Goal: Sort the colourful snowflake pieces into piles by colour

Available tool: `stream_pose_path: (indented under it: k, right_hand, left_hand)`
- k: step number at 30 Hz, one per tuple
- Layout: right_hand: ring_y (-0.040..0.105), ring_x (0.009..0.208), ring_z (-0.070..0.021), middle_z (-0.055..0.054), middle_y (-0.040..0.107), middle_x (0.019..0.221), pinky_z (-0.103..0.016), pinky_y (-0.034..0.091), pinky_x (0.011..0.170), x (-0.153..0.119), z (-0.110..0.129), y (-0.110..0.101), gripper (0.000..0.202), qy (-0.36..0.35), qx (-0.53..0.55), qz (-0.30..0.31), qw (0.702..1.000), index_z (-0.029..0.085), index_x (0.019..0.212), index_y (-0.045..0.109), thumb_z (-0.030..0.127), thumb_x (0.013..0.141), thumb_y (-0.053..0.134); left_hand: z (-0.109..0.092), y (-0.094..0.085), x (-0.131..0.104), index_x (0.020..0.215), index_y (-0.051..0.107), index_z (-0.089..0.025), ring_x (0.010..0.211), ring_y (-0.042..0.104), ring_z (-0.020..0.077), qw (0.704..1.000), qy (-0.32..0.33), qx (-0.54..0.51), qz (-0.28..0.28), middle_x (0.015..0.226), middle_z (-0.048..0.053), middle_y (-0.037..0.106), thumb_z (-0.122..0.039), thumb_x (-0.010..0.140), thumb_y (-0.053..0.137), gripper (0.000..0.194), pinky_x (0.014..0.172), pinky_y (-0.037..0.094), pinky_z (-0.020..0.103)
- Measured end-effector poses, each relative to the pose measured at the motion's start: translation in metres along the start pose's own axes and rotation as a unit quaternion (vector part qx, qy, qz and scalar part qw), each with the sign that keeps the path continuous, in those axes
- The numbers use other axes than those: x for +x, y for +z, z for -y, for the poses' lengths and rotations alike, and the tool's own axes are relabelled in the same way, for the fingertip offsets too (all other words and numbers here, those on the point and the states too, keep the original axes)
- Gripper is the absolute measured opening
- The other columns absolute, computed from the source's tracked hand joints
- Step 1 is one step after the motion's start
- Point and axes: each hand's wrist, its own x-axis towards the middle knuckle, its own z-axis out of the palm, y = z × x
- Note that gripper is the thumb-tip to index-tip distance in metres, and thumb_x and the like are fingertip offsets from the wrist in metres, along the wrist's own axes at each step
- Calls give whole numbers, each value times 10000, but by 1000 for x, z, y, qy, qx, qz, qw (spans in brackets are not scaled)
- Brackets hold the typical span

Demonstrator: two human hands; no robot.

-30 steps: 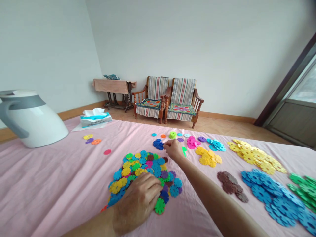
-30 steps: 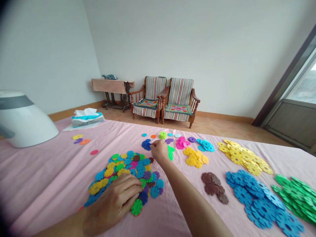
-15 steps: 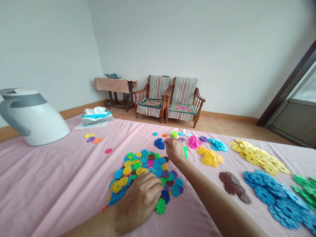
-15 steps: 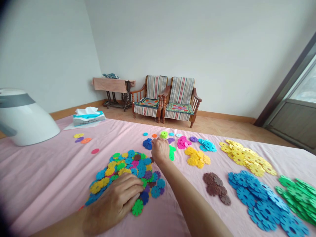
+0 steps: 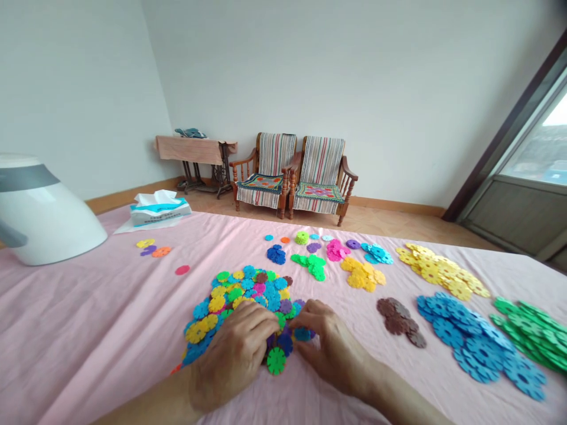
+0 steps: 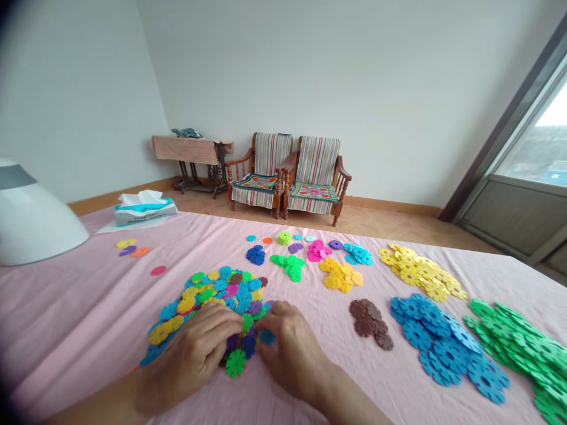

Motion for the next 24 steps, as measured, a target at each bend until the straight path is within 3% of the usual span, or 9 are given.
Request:
stream_pose_path:
  k: [5, 11, 19, 24]
  right_hand:
    - [515, 867, -172, -18, 598, 880, -293, 394, 770, 1, 10, 2, 198, -9, -18, 40, 999, 246, 905, 672, 140, 739, 647]
    - [508, 884, -184, -30, 599, 911, -305, 392, 780, 1, 10, 5, 218, 4, -20, 42, 999, 213, 904, 637, 129, 703, 643]
    - [526, 680, -105, 16, 605, 725, -223, 399, 639, 8, 3, -3, 126, 62, 106, 19, 992, 177, 740, 584, 65, 690, 556]
    - [506, 600, -96, 25, 593, 644, -213, 377, 559, 44, -19, -13, 71, 111, 110, -85, 984, 176, 680, 568, 107, 696, 559]
  left_hand:
    - [2, -2, 0, 791, 628, -170, 737, 539, 166, 999, 14, 1, -41, 746, 33, 617, -104, 946, 373, 305, 745, 428, 334]
    - [4, 1, -3, 670, 565, -165, 673, 501, 160, 1000, 15, 5, -18, 658, 22, 574, -136, 965, 372, 354, 678, 396, 314]
    - [2, -1, 0, 682, 590, -165, 655, 501, 158, 1000, 16, 13, -19, 641, 24, 567, -150, 973, 345, 381, 643, 383, 299]
    - [1, -1, 0, 689, 595, -166, 653, 504, 156, 1000, 13, 14, -14, 651, 26, 571, -133, 969, 327, 389, 644, 383, 301]
